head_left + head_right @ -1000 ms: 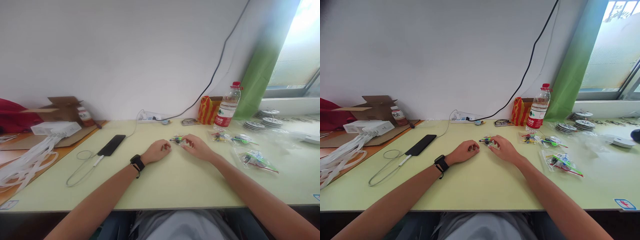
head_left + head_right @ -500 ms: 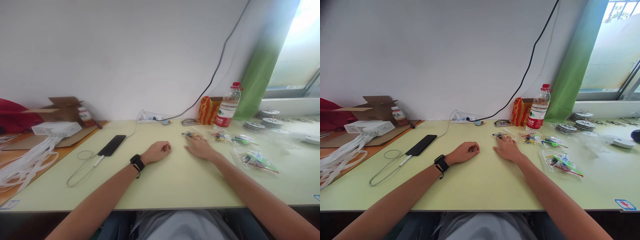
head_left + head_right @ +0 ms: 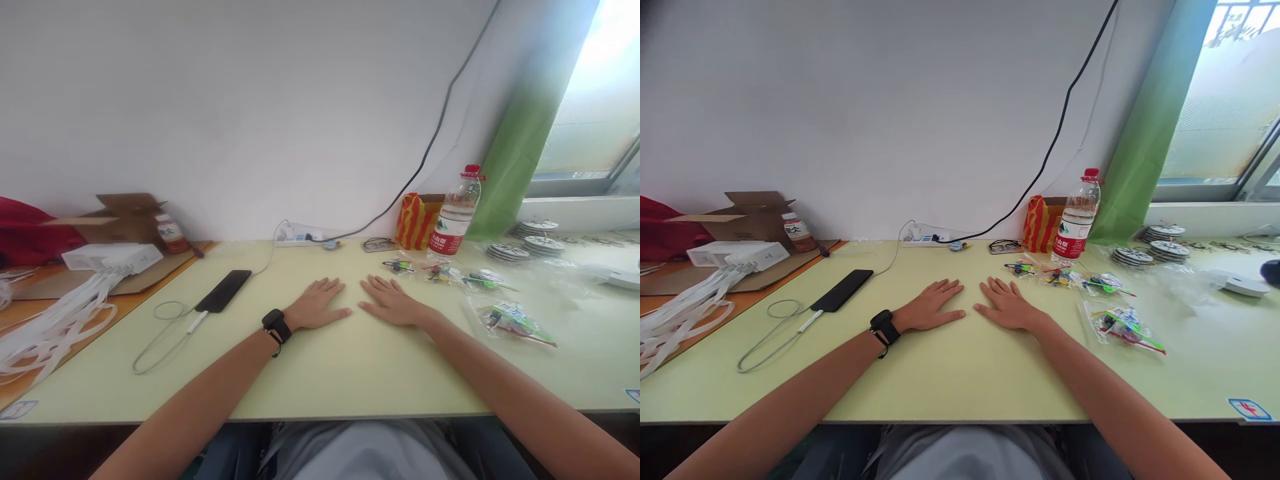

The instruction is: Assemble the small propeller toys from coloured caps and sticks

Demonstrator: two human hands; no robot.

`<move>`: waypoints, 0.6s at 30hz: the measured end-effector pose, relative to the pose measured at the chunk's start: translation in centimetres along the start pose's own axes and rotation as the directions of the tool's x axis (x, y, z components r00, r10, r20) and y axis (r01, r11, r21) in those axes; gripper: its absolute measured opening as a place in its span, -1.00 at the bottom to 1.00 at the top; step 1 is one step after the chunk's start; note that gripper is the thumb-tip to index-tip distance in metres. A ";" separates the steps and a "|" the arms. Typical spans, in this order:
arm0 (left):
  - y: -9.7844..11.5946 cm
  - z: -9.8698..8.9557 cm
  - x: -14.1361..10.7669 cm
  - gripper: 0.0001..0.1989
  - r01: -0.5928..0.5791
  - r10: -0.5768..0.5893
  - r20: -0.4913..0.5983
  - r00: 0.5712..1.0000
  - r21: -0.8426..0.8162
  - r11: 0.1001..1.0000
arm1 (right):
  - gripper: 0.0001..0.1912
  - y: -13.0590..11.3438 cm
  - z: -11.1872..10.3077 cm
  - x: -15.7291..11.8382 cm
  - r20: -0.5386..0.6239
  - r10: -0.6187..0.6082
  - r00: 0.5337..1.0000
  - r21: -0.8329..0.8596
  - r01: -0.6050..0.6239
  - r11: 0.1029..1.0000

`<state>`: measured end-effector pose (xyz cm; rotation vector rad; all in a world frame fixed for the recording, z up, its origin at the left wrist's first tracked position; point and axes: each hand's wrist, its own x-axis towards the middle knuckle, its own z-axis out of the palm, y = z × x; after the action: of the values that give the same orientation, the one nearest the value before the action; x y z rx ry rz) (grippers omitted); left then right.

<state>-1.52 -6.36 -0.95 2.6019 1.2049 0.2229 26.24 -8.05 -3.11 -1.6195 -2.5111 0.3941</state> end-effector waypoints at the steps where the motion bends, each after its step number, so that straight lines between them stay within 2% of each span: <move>1: 0.1 -0.1 0.0 -0.05 0.004 -0.005 0.037 0.999 0.021 1.000 | -0.03 -0.3 0.0 -0.1 0.009 -0.007 1.000 0.003 0.007 1.000; 4: 0.2 -0.2 -0.1 0.03 -0.014 0.008 0.099 0.995 0.066 0.998 | 0.04 -1.0 -0.1 -0.4 0.009 -0.036 0.999 0.012 0.036 0.999; 10: -0.4 0.0 -0.1 0.04 -0.071 0.061 0.117 0.991 0.085 0.994 | 0.05 -1.7 -0.6 -0.7 0.035 -0.145 0.989 0.061 0.143 0.988; 18: -0.3 -0.1 0.0 0.00 -0.068 0.056 0.143 0.988 0.081 0.994 | 0.04 -2.1 -1.1 -0.9 0.059 -0.148 0.987 0.077 0.143 0.987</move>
<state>-1.79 -6.15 -0.93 2.6801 1.1099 -0.0008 25.01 -9.55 -1.39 -1.4084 -2.6080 0.5215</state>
